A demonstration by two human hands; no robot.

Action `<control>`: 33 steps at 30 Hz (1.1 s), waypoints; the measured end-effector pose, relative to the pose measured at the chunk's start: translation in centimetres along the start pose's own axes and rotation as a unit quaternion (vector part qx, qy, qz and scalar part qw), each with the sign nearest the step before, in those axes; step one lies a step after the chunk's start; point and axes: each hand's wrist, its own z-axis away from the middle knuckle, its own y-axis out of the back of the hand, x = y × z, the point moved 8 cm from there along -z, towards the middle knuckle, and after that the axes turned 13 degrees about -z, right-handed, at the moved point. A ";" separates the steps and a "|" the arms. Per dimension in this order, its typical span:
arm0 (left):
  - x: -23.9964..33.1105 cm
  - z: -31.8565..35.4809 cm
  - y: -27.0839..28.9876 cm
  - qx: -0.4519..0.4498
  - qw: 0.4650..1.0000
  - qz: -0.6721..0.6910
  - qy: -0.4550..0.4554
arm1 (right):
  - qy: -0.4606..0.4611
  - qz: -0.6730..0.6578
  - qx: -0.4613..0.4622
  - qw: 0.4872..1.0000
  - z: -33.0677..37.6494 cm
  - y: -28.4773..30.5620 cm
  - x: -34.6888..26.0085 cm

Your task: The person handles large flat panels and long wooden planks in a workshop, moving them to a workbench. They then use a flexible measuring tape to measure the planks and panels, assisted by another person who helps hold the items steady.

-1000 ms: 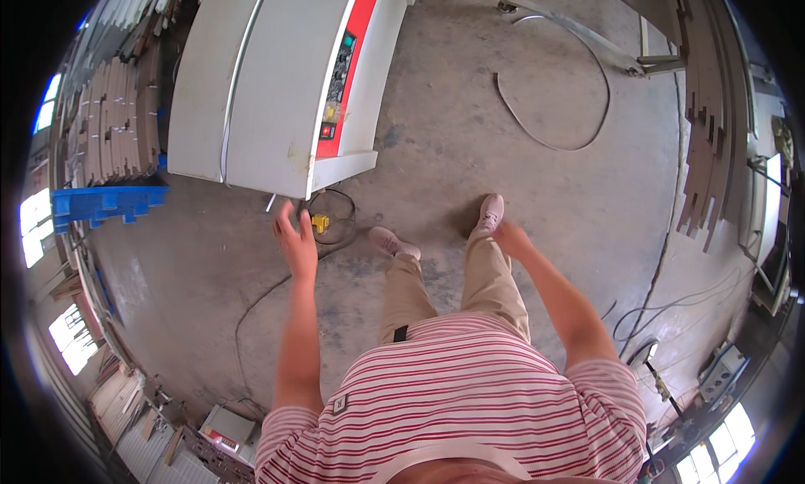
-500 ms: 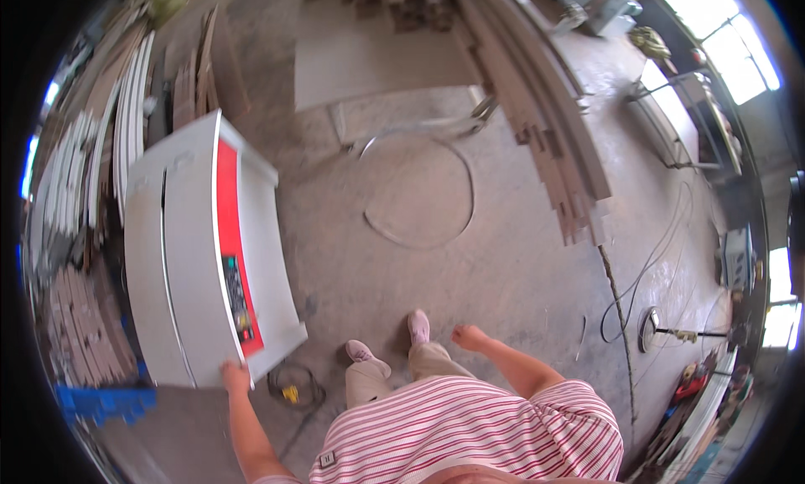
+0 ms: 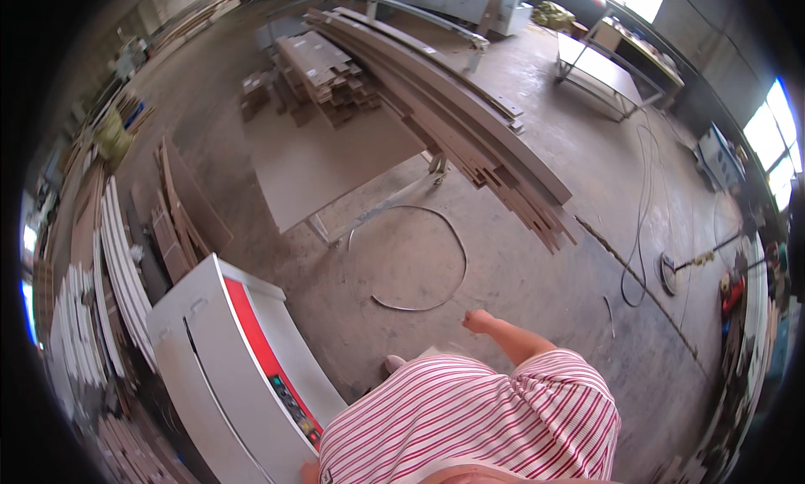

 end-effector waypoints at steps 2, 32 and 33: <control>3.4 -2.2 2.3 0.001 0.998 0.027 -0.052 | -0.019 -0.005 0.013 1.000 -2.0 1.0 0.2; 14.3 -21.5 27.8 0.076 0.938 0.303 -0.148 | -0.235 -0.743 0.063 0.623 -47.6 2.9 -34.2; 13.4 -22.5 29.0 0.070 0.945 0.289 -0.136 | -0.234 -0.801 0.073 0.546 -48.7 2.3 -35.3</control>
